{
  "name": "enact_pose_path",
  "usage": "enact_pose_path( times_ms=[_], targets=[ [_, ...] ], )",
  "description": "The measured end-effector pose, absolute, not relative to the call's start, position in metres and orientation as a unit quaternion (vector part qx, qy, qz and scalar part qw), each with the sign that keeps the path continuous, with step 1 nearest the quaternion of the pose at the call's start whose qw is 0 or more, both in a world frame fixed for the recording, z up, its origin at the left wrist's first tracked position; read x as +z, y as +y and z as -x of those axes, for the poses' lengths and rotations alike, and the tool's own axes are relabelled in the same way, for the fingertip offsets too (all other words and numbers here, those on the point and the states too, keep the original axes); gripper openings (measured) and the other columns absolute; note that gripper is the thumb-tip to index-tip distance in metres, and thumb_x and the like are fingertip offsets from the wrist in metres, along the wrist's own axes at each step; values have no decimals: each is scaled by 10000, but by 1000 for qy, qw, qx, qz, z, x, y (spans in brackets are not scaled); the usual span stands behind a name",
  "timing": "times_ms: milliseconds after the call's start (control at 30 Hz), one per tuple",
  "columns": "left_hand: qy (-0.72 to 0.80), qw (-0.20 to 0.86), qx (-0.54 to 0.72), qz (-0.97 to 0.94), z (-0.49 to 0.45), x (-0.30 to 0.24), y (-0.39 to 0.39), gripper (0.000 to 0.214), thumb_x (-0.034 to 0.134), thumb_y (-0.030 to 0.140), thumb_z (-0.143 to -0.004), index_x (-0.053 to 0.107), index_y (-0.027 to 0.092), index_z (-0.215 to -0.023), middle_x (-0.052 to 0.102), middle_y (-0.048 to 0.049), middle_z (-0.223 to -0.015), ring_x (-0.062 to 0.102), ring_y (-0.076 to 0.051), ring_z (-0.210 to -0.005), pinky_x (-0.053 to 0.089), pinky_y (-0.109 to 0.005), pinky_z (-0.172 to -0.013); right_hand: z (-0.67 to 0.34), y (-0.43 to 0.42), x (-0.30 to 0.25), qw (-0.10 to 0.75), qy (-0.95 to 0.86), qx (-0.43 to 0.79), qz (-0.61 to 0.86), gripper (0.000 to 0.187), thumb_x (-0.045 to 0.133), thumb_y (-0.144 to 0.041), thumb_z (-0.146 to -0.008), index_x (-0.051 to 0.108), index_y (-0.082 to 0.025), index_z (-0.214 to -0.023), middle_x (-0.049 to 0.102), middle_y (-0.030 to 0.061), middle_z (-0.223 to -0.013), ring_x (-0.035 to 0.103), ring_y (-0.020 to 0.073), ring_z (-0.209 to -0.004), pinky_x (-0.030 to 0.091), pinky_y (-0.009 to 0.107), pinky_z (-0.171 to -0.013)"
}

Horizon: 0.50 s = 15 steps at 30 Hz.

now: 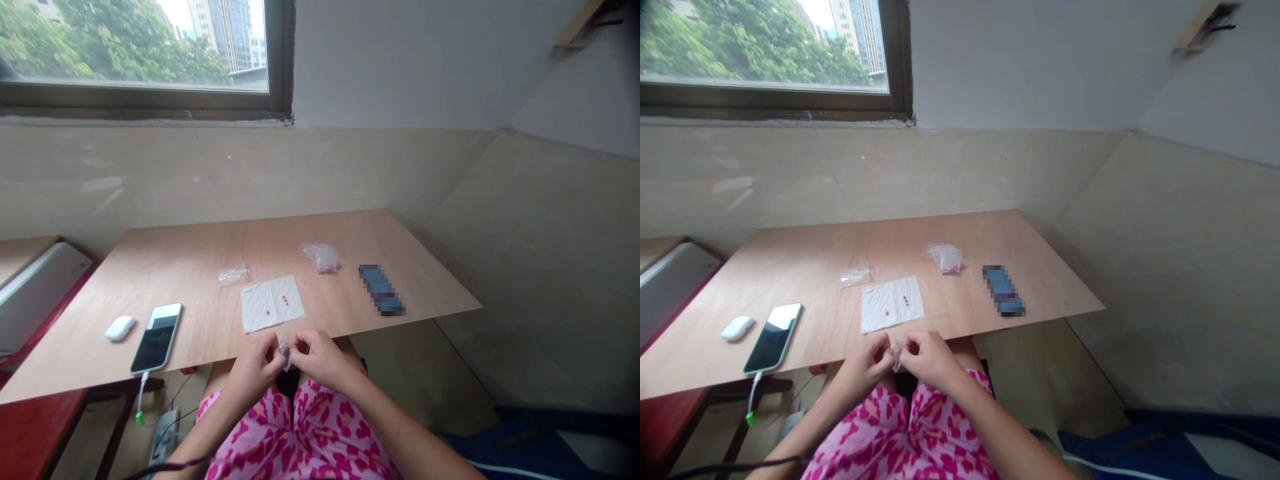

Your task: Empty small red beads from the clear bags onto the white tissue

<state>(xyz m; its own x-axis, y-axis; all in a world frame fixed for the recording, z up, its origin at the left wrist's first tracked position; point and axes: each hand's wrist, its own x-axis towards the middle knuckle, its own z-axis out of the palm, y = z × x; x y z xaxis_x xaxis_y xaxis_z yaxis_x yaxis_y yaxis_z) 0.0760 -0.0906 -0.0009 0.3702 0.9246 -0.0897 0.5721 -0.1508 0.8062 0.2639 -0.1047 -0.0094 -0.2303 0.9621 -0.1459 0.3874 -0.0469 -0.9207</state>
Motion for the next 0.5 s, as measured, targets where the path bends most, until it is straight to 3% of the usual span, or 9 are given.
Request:
enact_pose_path(
  times_ms=[133, 233, 333, 400, 500],
  targets=[
    [494, 370, 229, -753, -71, 3, -91, 256, 463, 263, -901, 392, 222, -659, 490, 8, -627, 495, -172, -621, 355, -292, -592, -267, -103, -7, 349, -595, 470, 551, 98, 642, -193, -808, 580, -176, -735, 577, -24, -691, 509, 121, -648, 355, 217, -568],
    [445, 329, 275, -786, -70, 9, -94, 115, 567, 313, -923, 578, 199, -925, 657, -80, -959, 634, -250, -928, 501, -373, -824, -268, -102, -3, 398, -568, 520, 498, 92, 640, -149, -785, 579, -188, -841, 594, -26, -769, 545, 124, -687, 411, 218, -616],
    [404, 310, 295, -809, -71, 9, -96, 600, 756, 349, -836, 500, 221, -1364, 545, -168, -1428, 514, -346, -1341, 432, -504, -1110, -268, -102, 2, 421, -550, 572, 439, 109, 618, -133, -803, 583, -197, -884, 578, -37, -771, 551, 118, -677, 437, 221, -634],
    [398, 337, 274, -808, -72, 6, -96, 659, 762, 336, -842, 467, 241, -1423, 542, -159, -1459, 513, -342, -1363, 434, -510, -1128, -269, -102, 2, 412, -551, 588, 425, 84, 606, -144, -827, 620, -195, -893, 590, -31, -765, 562, 121, -669, 447, 225, -629],
    [425, 395, 252, -775, -73, 3, -94, 509, 705, 324, -893, 522, 244, -1361, 639, -123, -1340, 608, -306, -1251, 492, -475, -1068, -271, -102, 1, 371, -574, 570, 457, 150, 582, -165, -873, 719, -185, -930, 669, 5, -801, 610, 143, -700, 465, 240, -645]
  ],
)
